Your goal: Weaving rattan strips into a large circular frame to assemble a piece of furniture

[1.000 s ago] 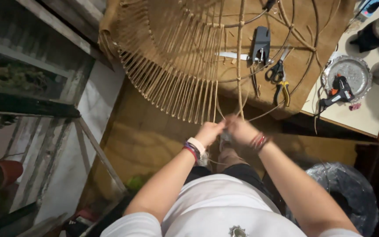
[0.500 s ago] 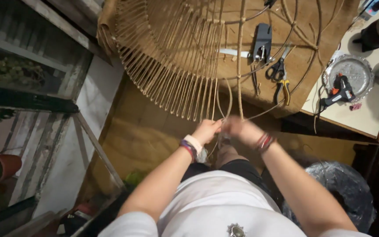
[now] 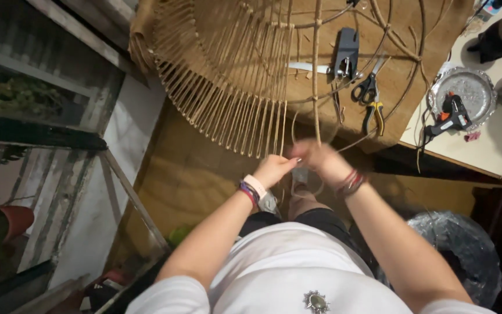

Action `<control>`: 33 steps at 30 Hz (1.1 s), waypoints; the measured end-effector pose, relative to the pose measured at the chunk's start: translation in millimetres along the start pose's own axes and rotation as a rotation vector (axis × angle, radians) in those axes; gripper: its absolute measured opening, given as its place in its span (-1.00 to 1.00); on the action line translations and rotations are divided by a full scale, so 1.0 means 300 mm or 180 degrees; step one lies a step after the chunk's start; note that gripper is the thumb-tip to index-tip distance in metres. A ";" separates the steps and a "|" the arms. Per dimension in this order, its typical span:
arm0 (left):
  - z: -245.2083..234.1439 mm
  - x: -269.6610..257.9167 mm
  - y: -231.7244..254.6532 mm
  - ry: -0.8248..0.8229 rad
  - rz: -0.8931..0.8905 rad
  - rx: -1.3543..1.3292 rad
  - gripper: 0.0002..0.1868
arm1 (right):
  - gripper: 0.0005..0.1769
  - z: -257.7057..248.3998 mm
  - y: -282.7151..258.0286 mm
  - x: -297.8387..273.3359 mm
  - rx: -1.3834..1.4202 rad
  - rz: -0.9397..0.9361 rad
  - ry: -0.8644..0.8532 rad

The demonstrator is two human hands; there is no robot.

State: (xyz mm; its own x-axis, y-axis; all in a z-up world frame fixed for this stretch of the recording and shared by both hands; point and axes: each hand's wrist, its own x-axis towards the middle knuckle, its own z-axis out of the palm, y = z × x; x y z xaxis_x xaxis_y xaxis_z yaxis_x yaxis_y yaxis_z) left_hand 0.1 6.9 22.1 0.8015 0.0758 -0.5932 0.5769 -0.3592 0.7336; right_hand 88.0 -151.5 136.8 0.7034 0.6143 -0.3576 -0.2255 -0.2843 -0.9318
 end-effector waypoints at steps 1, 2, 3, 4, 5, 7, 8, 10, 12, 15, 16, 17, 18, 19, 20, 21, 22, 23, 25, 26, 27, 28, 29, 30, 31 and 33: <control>0.016 0.020 -0.029 -0.0010 -0.0002 -0.0001 -0.48 | -0.50 -0.035 -0.018 0.017 0.0001 0.0009 0.0005; 0.032 0.040 -0.057 0.0285 0.0046 0.0549 -0.51 | -0.66 -0.071 -0.038 0.035 0.0762 -0.0352 0.0246; 0.033 0.071 -0.077 0.0598 0.0106 0.1106 -0.54 | -0.79 -0.109 -0.067 0.066 0.1522 -0.0735 0.0480; 0.056 0.093 -0.108 0.0607 0.0114 0.1110 -0.54 | -0.79 -0.132 -0.086 0.054 0.1521 -0.0748 0.0480; 0.076 0.117 -0.140 0.0517 0.0214 0.0897 -0.68 | -0.73 -0.153 -0.103 0.039 0.0488 -0.0591 0.0279; 0.064 0.068 -0.083 0.0419 0.0325 0.0691 -0.81 | -0.60 -0.129 -0.048 -0.023 -0.0543 -0.0422 0.0095; 0.032 -0.007 0.005 -0.0129 0.0099 -0.1109 -0.67 | -0.65 -0.082 0.023 -0.068 -0.1944 0.0093 -0.0644; -0.011 -0.090 0.107 -0.0698 -0.0146 -0.2905 -0.52 | -0.69 -0.021 0.143 -0.094 -0.3332 0.0649 -0.1387; -0.035 -0.093 0.137 -0.0675 -0.0165 -0.2316 -0.54 | -0.67 0.004 0.240 -0.046 -0.2185 0.0430 -0.1110; -0.011 0.017 -0.002 0.0315 0.0636 0.0892 -0.61 | -0.70 0.026 -0.282 -0.031 0.0162 0.0085 0.0352; 0.011 0.048 -0.038 0.0307 0.0630 0.0889 -0.61 | -0.70 -0.006 -0.206 -0.020 0.0164 0.0096 0.0353; 0.020 0.098 -0.062 0.0174 0.0316 0.1581 -0.52 | -0.74 -0.045 -0.139 0.006 0.0744 -0.0207 0.0342; 0.026 0.147 -0.084 0.0042 -0.0010 0.2268 -0.41 | -0.68 -0.083 -0.076 0.034 0.1323 -0.0512 0.0322; 0.030 0.116 -0.077 0.0057 0.0010 0.2274 -0.41 | -0.68 -0.073 -0.051 0.001 0.1314 -0.0535 0.0328; 0.034 0.085 -0.073 0.0055 0.0028 0.1048 -0.57 | -0.69 -0.062 -0.026 -0.031 0.0113 -0.0382 -0.0035; 0.040 0.051 -0.072 0.0045 0.0039 -0.0187 -0.70 | -0.67 -0.048 0.002 -0.062 -0.1091 -0.0208 -0.0401; 0.027 0.020 -0.017 0.0054 0.0053 -0.0191 -0.70 | -0.67 -0.036 0.160 -0.062 -0.1103 -0.0219 -0.0398; 0.014 -0.020 0.030 -0.0340 -0.0082 -0.1631 -0.67 | -0.72 -0.016 0.321 -0.066 -0.2465 0.0520 -0.0883; -0.005 -0.041 0.062 -0.0727 -0.0209 -0.3075 -0.48 | -0.67 -0.014 0.389 -0.044 -0.3825 0.1276 -0.1357; -0.011 -0.022 0.046 -0.0332 0.0046 -0.1528 -0.52 | -0.63 -0.031 0.298 -0.019 -0.2021 0.0676 -0.0778; -0.002 -0.017 0.023 0.0044 0.0264 0.0011 -0.46 | -0.51 -0.045 0.213 -0.013 -0.0214 0.0109 -0.0190; -0.013 -0.023 0.026 0.0037 0.0243 -0.0003 -0.46 | -0.51 -0.058 0.122 0.015 -0.0213 0.0131 -0.0203; -0.023 -0.028 0.032 0.0326 0.0201 0.0719 -0.54 | -0.55 -0.075 0.030 0.044 0.0862 -0.0118 -0.0009; -0.034 -0.032 0.040 0.0610 0.0158 0.1444 -0.62 | -0.57 -0.093 -0.064 0.074 0.1935 -0.0369 0.0194; 0.025 0.036 -0.045 0.0606 0.0158 0.1446 -0.62 | -0.57 -0.120 -0.059 0.059 0.1938 -0.0367 0.0198; 0.142 0.176 -0.215 0.0808 0.0466 0.0998 -0.79 | -0.57 -0.176 -0.050 0.031 0.0183 -0.0804 -0.0158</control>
State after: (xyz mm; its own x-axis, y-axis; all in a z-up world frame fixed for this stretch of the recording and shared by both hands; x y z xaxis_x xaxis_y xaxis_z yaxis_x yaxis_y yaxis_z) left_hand -1.5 -5.5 -70.7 0.9073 0.2153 -0.3611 0.4096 -0.6457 0.6444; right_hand 133.4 -180.4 150.8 0.7086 0.6963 -0.1143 -0.0858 -0.0758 -0.9934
